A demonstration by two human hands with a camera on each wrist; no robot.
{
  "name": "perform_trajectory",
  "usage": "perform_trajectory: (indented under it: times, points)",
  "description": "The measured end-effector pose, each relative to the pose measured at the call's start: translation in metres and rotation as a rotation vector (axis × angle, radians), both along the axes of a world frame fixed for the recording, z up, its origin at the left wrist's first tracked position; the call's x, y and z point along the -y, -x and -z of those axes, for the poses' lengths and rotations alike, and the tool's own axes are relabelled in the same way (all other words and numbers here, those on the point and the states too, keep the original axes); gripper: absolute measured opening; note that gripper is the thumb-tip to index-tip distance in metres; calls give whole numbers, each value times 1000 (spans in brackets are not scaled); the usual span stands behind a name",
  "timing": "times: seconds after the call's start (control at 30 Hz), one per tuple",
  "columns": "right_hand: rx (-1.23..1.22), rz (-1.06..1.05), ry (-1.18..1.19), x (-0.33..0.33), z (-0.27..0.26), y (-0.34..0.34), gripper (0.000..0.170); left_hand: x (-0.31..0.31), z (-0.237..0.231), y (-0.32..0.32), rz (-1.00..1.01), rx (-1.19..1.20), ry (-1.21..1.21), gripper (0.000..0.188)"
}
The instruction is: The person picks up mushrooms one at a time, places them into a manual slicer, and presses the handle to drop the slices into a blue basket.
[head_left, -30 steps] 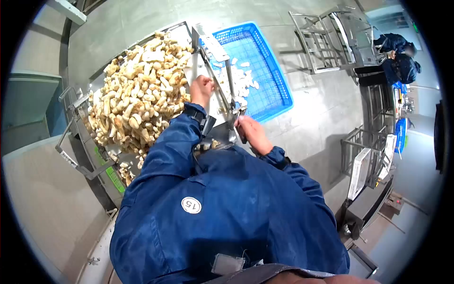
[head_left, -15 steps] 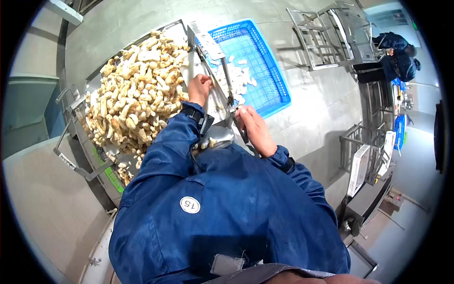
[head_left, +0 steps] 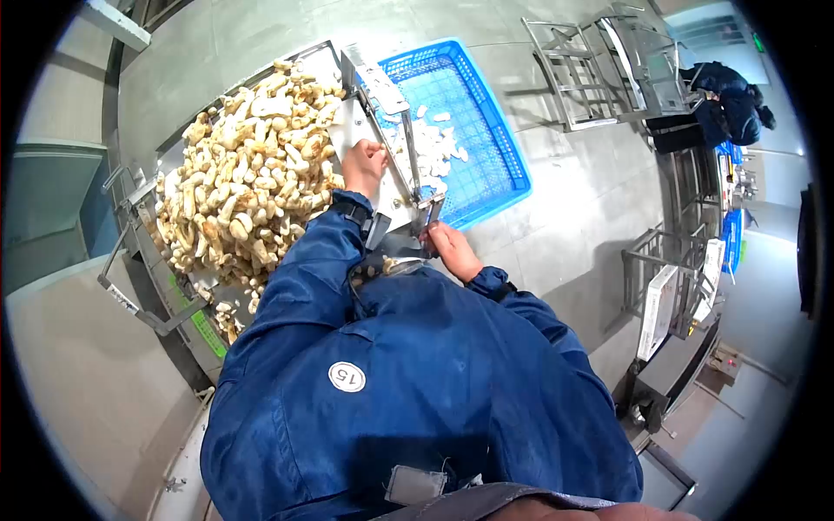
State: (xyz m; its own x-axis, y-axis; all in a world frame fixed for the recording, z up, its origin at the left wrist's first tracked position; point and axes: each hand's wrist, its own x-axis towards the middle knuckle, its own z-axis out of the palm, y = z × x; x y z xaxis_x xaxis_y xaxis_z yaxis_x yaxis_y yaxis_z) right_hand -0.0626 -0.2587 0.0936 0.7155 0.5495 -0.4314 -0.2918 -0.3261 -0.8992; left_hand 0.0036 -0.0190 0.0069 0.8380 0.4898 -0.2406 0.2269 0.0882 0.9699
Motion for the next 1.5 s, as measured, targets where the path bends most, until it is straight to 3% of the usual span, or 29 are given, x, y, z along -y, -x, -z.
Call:
perform_trajectory:
  times: [0.1,0.13,0.17,0.2,0.23,0.3,0.47,0.57,0.67,0.83,0.87,0.97,1.03,1.1,1.17,1.27,1.5]
  points:
    - [-87,44,-16,-10,-32,-7,34,-2,-10,0,84,-70,-58,9]
    - [-129,73,-27,-18,-53,-12,34,-2,18,-3,22,-5,-23,7]
    - [-172,102,-37,-25,-74,-16,34,0,5,-2,2,-34,-25,8]
    - [-45,120,-30,-35,-93,-19,32,0,-14,0,22,-64,-66,9]
    - [-67,132,-32,-40,-109,-24,30,0,-23,2,46,-94,-108,11]
    - [-81,170,-73,-44,-118,-26,28,0,1,1,37,-67,-115,13]
    - [-84,148,-29,-33,-89,-16,25,-1,-21,7,60,-84,-113,18]
    - [-68,141,-27,-31,-79,-15,25,-3,0,4,84,-89,-118,17]
    - [-33,142,-37,-29,-73,-15,24,-2,-21,6,80,-114,-95,18]
    - [-44,120,45,-23,-62,-9,30,-3,-10,3,96,-143,-115,19]
    - [-22,76,39,-16,-48,-6,31,1,0,1,17,-41,-90,20]
    - [112,-73,129,2,0,-1,32,-4,-1,-2,112,-80,-147,29]
    - [21,-55,84,1,4,-3,33,-5,-10,-3,155,-50,-263,38]
    - [-4,-44,83,2,3,-1,33,-5,-9,-5,139,-58,-135,40]
    - [33,-32,78,0,-3,-2,32,-3,-10,-10,71,9,138,33]
    - [46,-57,78,3,6,-3,32,-7,-55,-3,66,148,368,27]
    - [4,-66,46,2,3,-5,32,-77,-119,69,111,-86,-20,27]
